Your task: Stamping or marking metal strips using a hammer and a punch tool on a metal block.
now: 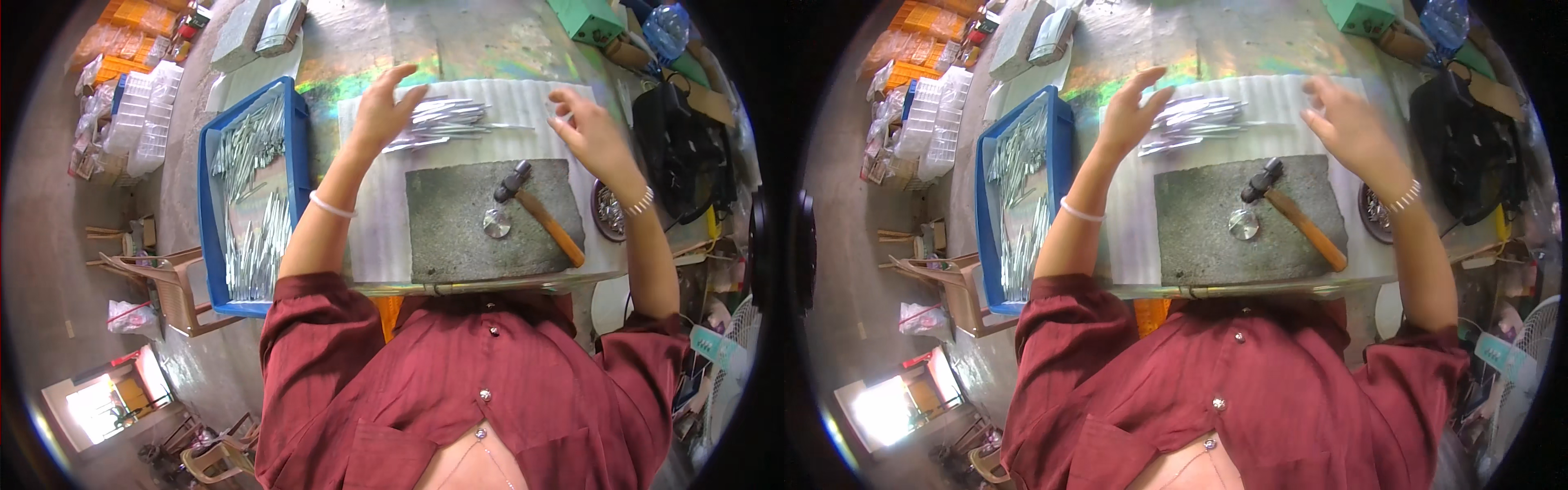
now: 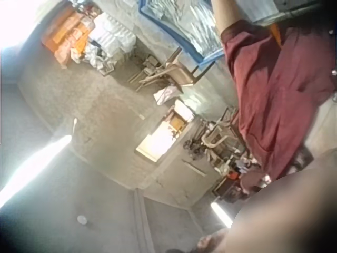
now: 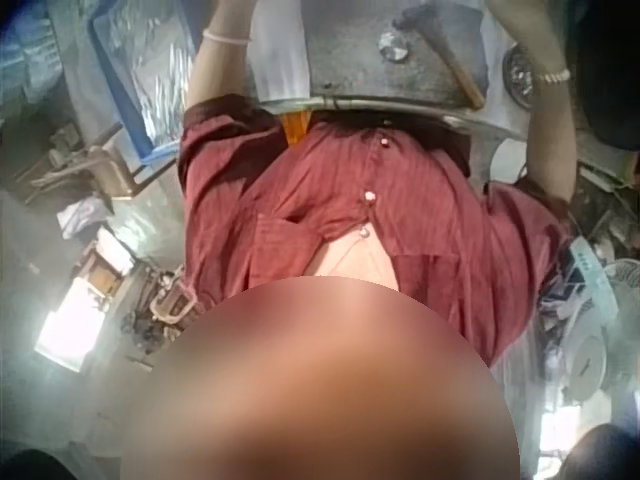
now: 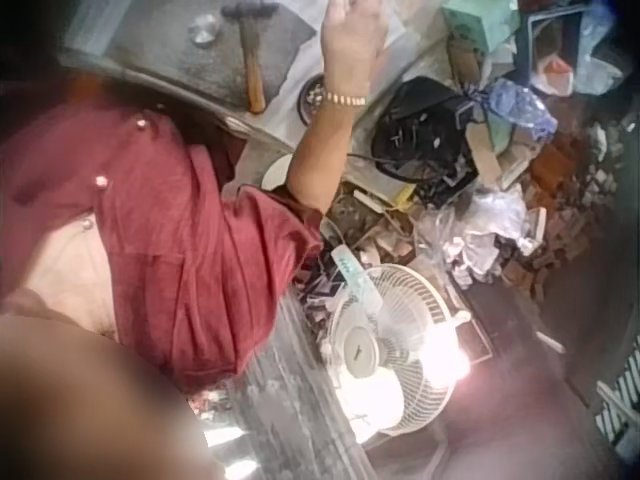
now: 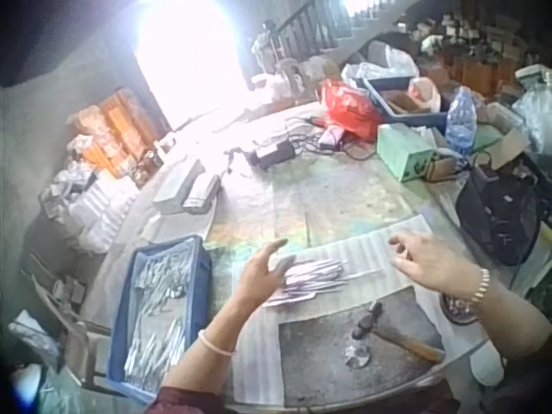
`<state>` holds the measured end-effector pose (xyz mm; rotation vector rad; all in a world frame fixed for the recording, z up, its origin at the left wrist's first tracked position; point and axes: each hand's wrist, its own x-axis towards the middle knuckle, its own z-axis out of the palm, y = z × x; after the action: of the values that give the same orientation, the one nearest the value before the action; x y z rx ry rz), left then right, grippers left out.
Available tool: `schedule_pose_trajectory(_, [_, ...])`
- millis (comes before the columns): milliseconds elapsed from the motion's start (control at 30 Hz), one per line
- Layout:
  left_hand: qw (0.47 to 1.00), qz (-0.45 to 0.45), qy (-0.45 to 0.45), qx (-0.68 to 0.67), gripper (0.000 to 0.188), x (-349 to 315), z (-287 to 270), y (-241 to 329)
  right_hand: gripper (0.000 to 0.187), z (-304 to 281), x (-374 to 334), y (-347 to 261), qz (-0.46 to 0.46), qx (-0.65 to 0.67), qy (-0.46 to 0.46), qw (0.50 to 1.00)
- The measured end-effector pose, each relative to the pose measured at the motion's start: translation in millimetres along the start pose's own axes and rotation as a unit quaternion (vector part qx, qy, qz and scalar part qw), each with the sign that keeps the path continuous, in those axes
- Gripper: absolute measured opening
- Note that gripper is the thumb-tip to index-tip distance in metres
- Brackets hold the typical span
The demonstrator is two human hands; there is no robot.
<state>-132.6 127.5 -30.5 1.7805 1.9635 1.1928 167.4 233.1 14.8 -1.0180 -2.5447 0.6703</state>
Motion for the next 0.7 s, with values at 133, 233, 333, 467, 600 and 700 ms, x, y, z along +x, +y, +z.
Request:
schedule_pose_trajectory(133, [0.993, -0.063, 0.059, -0.082, 0.03, -13, -27, 14, 0.034, 40, 12, 56, 0.014, -0.104, -0.022, 0.994])
schedule_pose_trajectory(233, [0.991, -0.114, 0.019, -0.063, 0.027, -29, -55, 35, 0.035, 44, 18, 50, 0.048, -0.139, -0.056, 0.988])
schedule_pose_trajectory(333, [0.99, -0.109, 0.038, -0.078, 0.024, -45, -66, 43, 0.035, 43, 26, 58, 0.088, -0.17, -0.07, 0.979])
schedule_pose_trajectory(467, [0.989, -0.021, 0.031, -0.144, 0.018, -71, -76, 136, 0.035, 25, 15, 86, 0.125, -0.19, -0.05, 0.973])
schedule_pose_trajectory(600, [0.908, 0.07, -0.074, -0.406, 0.045, -112, -84, 222, 0.033, 6, -8, 50, 0.002, -0.125, 0.056, 0.991])
schedule_pose_trajectory(700, [0.836, 0.163, -0.056, -0.521, 0.05, -135, -81, 259, 0.031, -19, -36, -27, 0.038, 0.086, -0.011, 0.995])
